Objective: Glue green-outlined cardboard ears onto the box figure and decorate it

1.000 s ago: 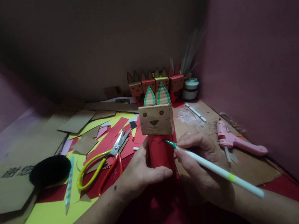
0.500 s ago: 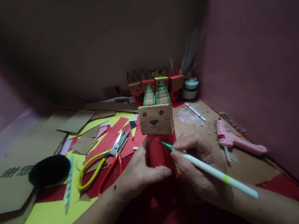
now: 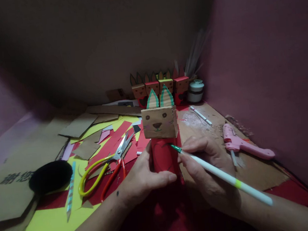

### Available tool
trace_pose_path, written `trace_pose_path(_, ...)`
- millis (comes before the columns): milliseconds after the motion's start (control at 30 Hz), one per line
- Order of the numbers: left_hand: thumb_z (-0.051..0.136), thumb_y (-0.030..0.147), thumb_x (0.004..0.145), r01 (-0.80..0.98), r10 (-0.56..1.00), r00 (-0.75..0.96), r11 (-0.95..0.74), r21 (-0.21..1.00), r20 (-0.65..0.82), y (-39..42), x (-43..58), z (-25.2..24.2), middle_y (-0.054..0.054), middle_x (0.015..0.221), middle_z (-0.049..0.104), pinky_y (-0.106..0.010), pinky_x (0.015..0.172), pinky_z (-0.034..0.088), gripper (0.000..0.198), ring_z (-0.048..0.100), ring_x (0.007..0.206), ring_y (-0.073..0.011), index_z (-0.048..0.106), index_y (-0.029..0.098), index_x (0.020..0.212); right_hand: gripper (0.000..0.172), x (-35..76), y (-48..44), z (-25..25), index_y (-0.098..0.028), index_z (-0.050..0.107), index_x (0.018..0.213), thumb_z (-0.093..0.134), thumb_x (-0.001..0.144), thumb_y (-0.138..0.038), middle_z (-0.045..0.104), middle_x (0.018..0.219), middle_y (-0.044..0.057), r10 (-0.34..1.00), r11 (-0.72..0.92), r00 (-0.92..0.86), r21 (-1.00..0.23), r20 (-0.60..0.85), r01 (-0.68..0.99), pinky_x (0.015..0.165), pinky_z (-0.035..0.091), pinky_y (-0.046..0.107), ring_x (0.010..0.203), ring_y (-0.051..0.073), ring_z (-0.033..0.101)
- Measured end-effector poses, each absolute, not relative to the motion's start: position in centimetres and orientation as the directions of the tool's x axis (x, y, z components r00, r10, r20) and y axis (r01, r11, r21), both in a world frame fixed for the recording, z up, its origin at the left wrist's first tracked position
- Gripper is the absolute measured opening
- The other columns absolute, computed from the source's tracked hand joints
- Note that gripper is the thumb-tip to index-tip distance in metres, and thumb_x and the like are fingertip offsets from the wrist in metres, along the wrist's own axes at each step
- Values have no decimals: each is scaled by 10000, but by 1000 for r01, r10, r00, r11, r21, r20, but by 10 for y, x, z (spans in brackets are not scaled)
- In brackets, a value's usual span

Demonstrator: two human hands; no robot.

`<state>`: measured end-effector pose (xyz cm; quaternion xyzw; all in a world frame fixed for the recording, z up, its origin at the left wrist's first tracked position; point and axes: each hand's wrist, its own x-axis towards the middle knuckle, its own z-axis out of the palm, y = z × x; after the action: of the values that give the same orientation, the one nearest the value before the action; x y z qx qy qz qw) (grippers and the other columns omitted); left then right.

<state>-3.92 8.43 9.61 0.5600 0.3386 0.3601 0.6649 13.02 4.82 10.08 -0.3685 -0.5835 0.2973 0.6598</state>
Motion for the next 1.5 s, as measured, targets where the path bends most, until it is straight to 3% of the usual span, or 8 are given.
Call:
trace_pose_path(333, 876, 323, 715, -70, 845, 533, 109, 992, -56, 85, -38, 98, -79, 1086, 733, -393, 867, 561, 604, 688, 1005, -283, 575, 191, 1223, 154, 131, 49, 99, -258, 592, 924, 626, 898, -109, 557, 762, -48, 814, 579, 44, -815, 579, 22, 495, 425, 219, 551, 86, 494)
trace_pose_path(767, 907, 365, 693, -70, 854, 517, 118, 991, -65, 86, -39, 98, -50, 1017, 725, -347, 815, 554, 607, 668, 916, -229, 593, 193, 1184, 170, 130, 47, 101, -272, 609, 896, 646, 877, -108, 565, 756, -53, 813, 568, 116, -821, 570, 53, 498, 427, 207, 561, 87, 490)
trace_pose_path(1167, 890, 320, 722, -58, 845, 532, 95, 994, -50, 86, -39, 97, -54, 1098, 731, -373, 895, 553, 625, 681, 1003, -250, 566, 199, 1243, 172, 131, 48, 98, -276, 598, 940, 621, 910, -108, 537, 762, -61, 809, 585, 39, -810, 586, 41, 518, 423, 203, 563, 77, 473)
trace_pose_path(1500, 915, 348, 700, -111, 844, 534, 116, 987, -39, 84, -39, 93, -41, 1028, 730, -328, 816, 557, 618, 685, 914, -219, 598, 202, 1209, 176, 131, 47, 98, -282, 607, 943, 639, 891, -117, 569, 793, -61, 788, 598, 107, -795, 607, 106, 515, 438, 189, 577, 74, 492)
